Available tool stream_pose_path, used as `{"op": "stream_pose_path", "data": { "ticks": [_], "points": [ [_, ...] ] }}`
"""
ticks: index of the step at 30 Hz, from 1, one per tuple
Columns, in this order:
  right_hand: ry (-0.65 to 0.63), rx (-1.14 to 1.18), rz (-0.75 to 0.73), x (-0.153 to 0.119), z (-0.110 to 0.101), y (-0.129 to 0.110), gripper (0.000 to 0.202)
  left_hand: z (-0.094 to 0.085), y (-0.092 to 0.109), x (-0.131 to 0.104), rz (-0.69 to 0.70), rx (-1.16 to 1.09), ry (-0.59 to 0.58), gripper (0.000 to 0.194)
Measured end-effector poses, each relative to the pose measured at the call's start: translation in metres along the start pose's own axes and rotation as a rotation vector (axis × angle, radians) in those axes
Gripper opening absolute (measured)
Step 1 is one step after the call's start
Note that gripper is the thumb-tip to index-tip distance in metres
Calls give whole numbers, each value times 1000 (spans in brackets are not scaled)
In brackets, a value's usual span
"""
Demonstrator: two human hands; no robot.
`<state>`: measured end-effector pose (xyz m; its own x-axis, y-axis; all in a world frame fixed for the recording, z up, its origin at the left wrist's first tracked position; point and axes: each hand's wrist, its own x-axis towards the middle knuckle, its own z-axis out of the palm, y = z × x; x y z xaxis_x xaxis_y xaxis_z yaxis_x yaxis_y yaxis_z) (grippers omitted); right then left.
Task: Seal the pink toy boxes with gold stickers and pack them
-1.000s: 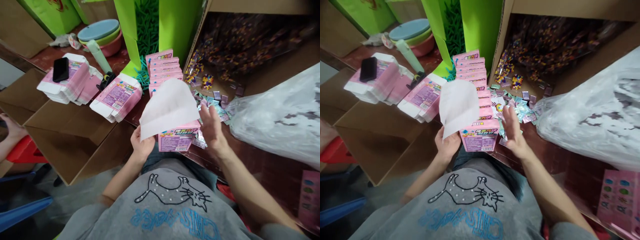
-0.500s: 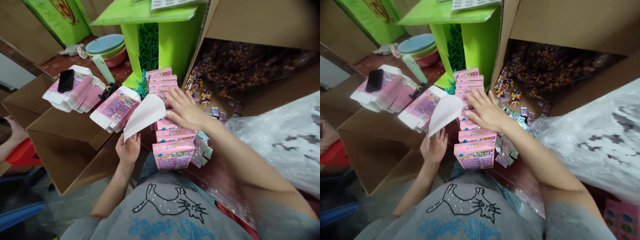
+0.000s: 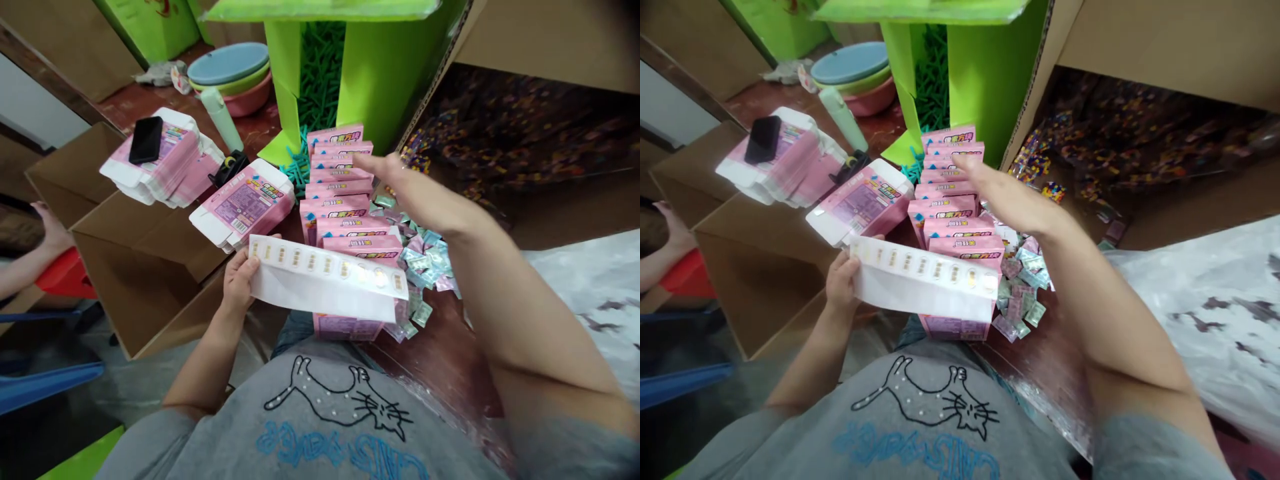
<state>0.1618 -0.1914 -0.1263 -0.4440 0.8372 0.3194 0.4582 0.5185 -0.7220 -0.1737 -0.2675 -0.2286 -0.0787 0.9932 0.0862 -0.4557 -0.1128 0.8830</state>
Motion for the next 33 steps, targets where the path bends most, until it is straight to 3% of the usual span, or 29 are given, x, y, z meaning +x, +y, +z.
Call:
{"op": "stream_pose_path", "data": {
  "ticks": [2,4,7,10,13,15,17,19,23,26,30,33],
  "points": [
    [-105,185,30,-17,-7,-22,79,5,10,3,140,163,-149,27],
    [-217,179,36,-34,-8,-39,75,12,19,7,308,303,-282,23],
    [-141,58,3,-59,-2,-55,47,25,31,15,490,475,-404,23],
    [-48,67,0,-76,3,-61,25,41,41,22,476,469,-516,30],
    [-93,69,8,-85,2,-65,24,60,50,22,349,399,-624,64],
    [-62,55,8,-88,1,-65,26,71,56,17,289,488,-597,59],
    [25,54,11,-93,1,-62,29,78,60,11,280,583,-493,36],
    [127,80,30,-101,2,-56,35,79,62,7,291,619,-386,26],
    [318,240,132,-120,11,-43,34,73,58,5,277,623,-252,28],
    [386,316,204,-130,20,-38,35,69,53,4,250,594,-206,25],
    [467,280,216,-134,32,-38,47,68,50,0,188,575,-144,22],
    [508,230,195,-134,39,-37,56,65,48,0,138,561,-105,35]
  ]
}}
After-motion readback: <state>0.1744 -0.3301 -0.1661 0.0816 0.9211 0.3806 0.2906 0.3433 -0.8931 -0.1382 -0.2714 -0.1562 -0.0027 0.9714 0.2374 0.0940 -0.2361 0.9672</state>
